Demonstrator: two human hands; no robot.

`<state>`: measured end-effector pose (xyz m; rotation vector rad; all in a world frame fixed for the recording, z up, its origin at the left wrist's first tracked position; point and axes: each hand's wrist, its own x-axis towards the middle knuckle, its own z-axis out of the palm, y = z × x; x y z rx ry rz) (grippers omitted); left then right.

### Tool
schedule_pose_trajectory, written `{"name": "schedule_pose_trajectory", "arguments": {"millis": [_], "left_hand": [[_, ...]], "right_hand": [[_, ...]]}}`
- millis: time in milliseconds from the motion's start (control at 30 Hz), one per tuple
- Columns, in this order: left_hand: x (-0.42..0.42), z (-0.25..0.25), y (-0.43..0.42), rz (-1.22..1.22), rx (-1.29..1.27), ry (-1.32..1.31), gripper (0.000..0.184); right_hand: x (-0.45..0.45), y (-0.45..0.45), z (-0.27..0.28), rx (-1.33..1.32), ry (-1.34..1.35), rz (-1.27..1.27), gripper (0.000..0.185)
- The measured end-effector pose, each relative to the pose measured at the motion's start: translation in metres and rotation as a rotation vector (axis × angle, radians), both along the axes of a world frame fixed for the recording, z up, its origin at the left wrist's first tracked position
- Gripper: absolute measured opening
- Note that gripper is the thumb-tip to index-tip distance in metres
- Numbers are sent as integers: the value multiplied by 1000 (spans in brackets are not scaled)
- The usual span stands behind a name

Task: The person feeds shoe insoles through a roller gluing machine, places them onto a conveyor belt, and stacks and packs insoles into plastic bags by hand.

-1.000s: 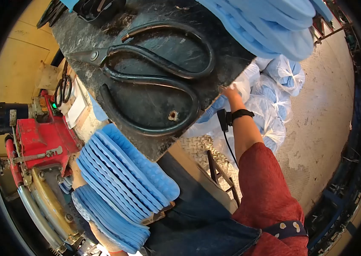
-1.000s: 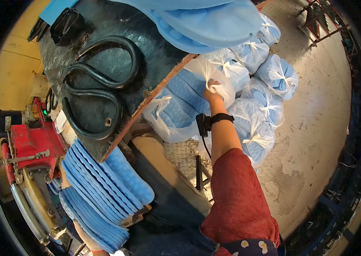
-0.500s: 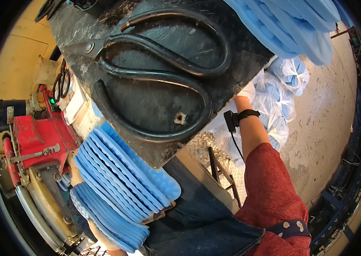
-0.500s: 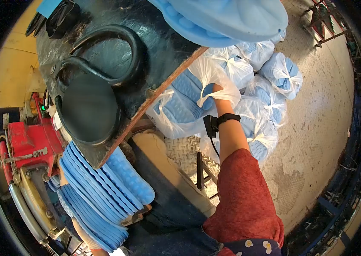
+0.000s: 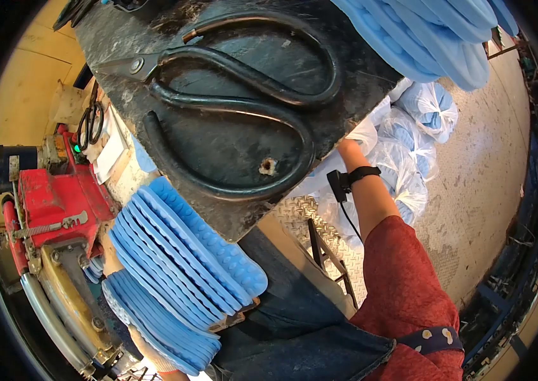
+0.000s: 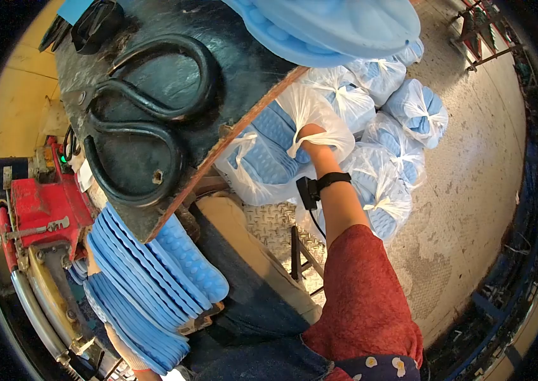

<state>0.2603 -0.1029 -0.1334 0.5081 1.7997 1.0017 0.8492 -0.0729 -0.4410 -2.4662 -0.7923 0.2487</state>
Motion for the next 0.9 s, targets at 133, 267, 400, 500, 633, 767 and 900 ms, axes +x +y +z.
{"name": "schedule_pose_trajectory", "arguments": {"millis": [133, 267, 400, 500, 633, 767, 900], "left_hand": [[9, 3, -1, 12, -16, 16, 87], [11, 5, 1, 19, -24, 33, 89], [-9, -3, -1, -36, -17, 13, 88], [2, 1, -3, -17, -37, 14, 88], [10, 5, -2, -11, -71, 47, 89], [30, 9, 1, 29, -37, 230, 89], [4, 2, -1, 1, -37, 68, 85]], "right_hand": [[-31, 14, -62, -281, -229, 227, 40], [-41, 27, -87, -474, -361, 271, 36], [-37, 26, -84, -550, -240, 256, 36], [-40, 27, -79, -625, -279, 311, 35], [-45, 23, -87, -418, -216, 262, 31], [-46, 26, -101, -476, -300, 305, 31], [-40, 39, -109, -535, -390, 348, 31]]}}
